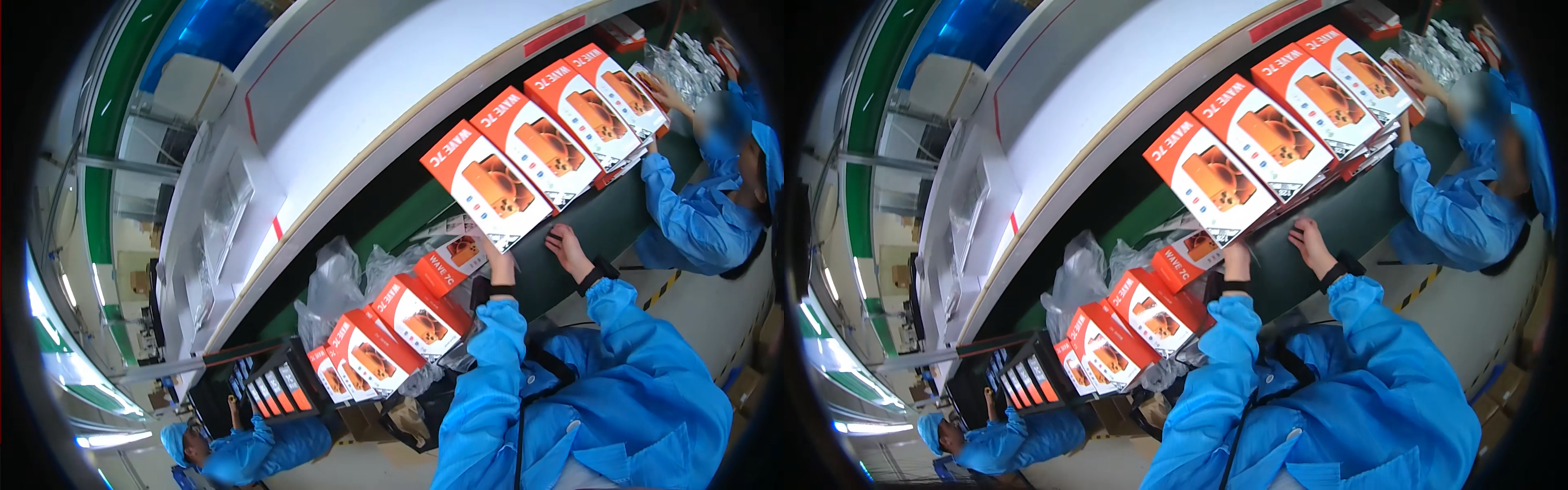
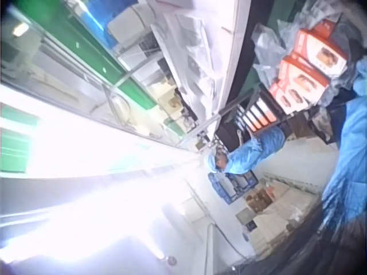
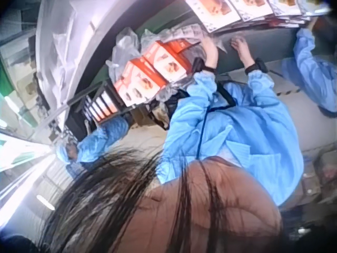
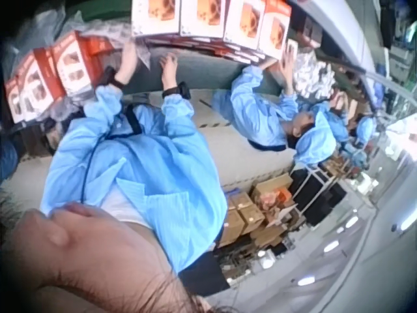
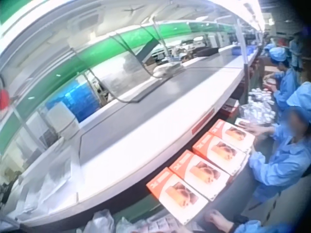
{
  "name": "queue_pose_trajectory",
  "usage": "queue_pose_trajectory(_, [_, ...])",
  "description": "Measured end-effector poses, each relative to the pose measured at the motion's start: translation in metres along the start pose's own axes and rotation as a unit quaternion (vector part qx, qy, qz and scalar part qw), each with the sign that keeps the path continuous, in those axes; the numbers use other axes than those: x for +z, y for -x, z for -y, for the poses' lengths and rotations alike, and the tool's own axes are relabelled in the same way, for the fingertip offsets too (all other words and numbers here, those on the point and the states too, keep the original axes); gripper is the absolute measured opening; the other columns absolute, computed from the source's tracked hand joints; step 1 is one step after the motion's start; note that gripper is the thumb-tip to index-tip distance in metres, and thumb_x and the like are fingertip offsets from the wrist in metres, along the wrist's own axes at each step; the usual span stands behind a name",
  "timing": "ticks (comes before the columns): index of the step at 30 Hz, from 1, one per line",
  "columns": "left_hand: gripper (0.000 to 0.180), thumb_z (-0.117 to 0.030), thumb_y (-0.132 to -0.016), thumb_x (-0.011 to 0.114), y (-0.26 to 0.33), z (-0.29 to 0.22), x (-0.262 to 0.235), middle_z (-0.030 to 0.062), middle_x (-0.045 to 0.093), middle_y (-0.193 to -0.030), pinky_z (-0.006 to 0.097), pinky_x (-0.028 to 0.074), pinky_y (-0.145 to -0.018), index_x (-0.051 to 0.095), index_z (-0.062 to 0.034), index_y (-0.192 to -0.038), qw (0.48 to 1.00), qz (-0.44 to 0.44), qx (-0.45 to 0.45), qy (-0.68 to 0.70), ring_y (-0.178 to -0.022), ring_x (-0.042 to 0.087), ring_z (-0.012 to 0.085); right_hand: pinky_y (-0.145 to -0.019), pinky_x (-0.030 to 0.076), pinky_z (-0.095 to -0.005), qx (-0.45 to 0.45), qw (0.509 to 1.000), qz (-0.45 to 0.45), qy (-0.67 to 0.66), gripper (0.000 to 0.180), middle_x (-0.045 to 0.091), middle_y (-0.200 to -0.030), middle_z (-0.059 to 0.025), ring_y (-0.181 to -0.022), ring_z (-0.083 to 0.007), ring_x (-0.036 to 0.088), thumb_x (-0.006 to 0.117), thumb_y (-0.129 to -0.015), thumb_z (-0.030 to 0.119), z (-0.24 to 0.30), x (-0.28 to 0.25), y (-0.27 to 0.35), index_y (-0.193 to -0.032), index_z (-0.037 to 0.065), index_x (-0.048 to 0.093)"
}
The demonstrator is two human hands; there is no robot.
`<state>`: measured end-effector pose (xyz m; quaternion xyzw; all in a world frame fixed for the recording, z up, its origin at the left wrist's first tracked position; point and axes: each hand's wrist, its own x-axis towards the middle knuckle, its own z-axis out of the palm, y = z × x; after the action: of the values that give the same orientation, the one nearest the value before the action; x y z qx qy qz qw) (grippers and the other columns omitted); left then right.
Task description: Applying stickers to product boxes and placing them into plastic bags on an assembly line.
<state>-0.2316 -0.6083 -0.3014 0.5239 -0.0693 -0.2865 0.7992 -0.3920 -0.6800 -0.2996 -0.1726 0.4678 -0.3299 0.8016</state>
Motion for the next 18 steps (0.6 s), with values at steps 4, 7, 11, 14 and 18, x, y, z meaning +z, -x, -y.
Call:
queue_pose_trajectory(4, [0.029,-0.016,-0.098,0.039,0.094,-0.064,0.04,0.0164,0.056,-0.106,0.035,0.039,-0.09,0.05,0.0073,-0.111,0.969,0.021,0.009,-0.245,-0.1,0.051,0.0254,-0.083,0.047,-0.03,-0.026,0.98,0.067,0.184,0.022,0.056,-0.103,-0.0074,-0.091,-0.0164,0.057,0.047,-0.091,0.016,0.0,-0.024,0.034,-0.11,0.004,0.05])
queue_pose_trajectory(7, [0.032,-0.014,-0.097,0.038,0.163,-0.14,0.029,0.018,0.054,-0.117,0.035,0.035,-0.097,0.047,0.0078,-0.118,0.961,0.028,0.013,-0.276,-0.109,0.049,0.027,-0.082,0.047,-0.03,-0.079,0.938,0.161,0.296,0.014,0.059,-0.095,-0.0043,-0.089,-0.0145,0.059,0.048,-0.09,0.006,-0.004,0.017,0.055,-0.1,0.003,0.055])
queue_pose_trajectory(11, [0.041,-0.006,-0.092,0.038,0.224,-0.222,-0.014,0.0197,0.045,-0.135,0.037,0.03,-0.105,0.04,0.0074,-0.131,0.96,0.16,0.015,-0.229,-0.125,0.042,0.0285,-0.099,0.041,-0.0387,-0.281,0.765,0.292,0.5,0.06,0.05,-0.126,-0.0147,-0.12,-0.0296,0.048,0.068,-0.075,0.007,0.002,0.089,0.078,-0.13,0.004,0.043])
queue_pose_trajectory(14, [0.043,-0.008,-0.09,0.042,0.249,-0.268,-0.051,0.0186,0.051,-0.128,0.037,0.036,-0.101,0.041,0.0081,-0.13,0.979,0.143,0.006,-0.143,-0.118,0.049,0.0275,-0.109,0.029,-0.0429,-0.414,0.534,0.332,0.658,0.097,0.025,-0.147,-0.0186,-0.136,-0.0363,0.025,0.079,-0.064,0.014,0.004,0.149,0.081,-0.144,0.007,0.023])
queue_pose_trajectory(18, [0.057,-0.027,-0.084,0.054,0.282,-0.297,-0.075,0.0208,0.052,-0.124,0.039,0.04,-0.098,0.042,0.0094,-0.127,0.993,-0.029,0.053,-0.102,-0.114,0.052,0.0283,-0.114,0.018,-0.0441,-0.374,0.428,0.388,0.726,0.121,0.012,-0.152,-0.0204,-0.14,-0.0405,0.011,0.085,-0.051,0.019,-0.024,0.168,0.038,-0.148,0.009,0.012])
